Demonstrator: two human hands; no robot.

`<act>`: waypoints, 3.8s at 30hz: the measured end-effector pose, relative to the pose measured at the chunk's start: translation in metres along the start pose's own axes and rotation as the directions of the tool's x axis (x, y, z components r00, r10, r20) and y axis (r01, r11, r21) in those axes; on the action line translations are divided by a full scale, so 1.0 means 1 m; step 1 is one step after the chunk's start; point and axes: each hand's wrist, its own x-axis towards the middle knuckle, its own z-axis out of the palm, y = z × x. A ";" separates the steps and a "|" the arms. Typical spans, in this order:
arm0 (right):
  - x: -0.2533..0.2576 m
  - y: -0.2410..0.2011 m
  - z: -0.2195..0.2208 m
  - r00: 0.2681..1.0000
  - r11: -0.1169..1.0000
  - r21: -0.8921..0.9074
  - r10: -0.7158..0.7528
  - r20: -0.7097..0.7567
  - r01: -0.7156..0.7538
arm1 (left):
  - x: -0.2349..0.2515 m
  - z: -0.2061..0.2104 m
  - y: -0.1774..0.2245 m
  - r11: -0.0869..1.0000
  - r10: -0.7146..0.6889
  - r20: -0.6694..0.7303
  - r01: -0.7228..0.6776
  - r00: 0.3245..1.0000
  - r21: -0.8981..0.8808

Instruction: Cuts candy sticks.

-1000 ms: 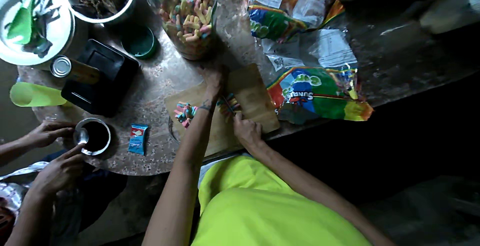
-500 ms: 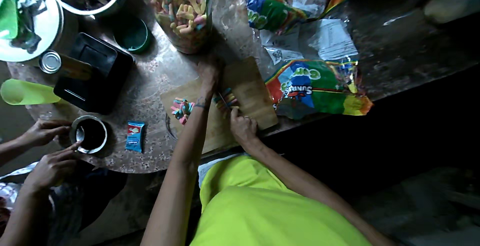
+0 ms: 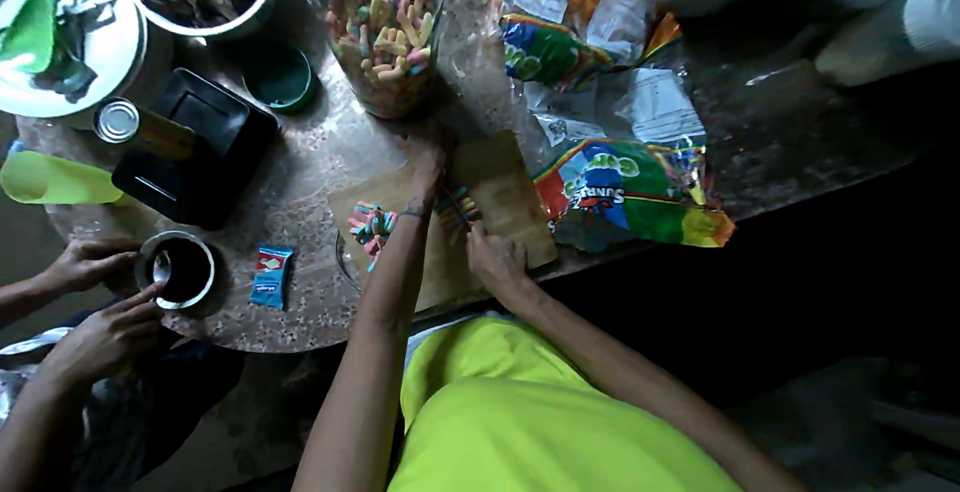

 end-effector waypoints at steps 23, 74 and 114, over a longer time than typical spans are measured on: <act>-0.001 -0.010 0.002 1.000 0.996 -0.089 0.018 0.019 -0.016 | -0.006 -0.005 -0.007 0.999 0.023 -0.017 -0.024 1.000 -0.039; -0.007 0.022 0.013 0.991 0.992 0.036 -0.116 -0.071 0.119 | -0.161 0.028 -0.054 0.946 0.325 -0.154 -0.322 0.933 0.041; 0.004 0.056 -0.024 0.958 0.952 0.263 -0.078 -0.277 0.153 | -0.180 -0.033 -0.067 0.993 0.112 -0.376 -0.112 0.920 0.023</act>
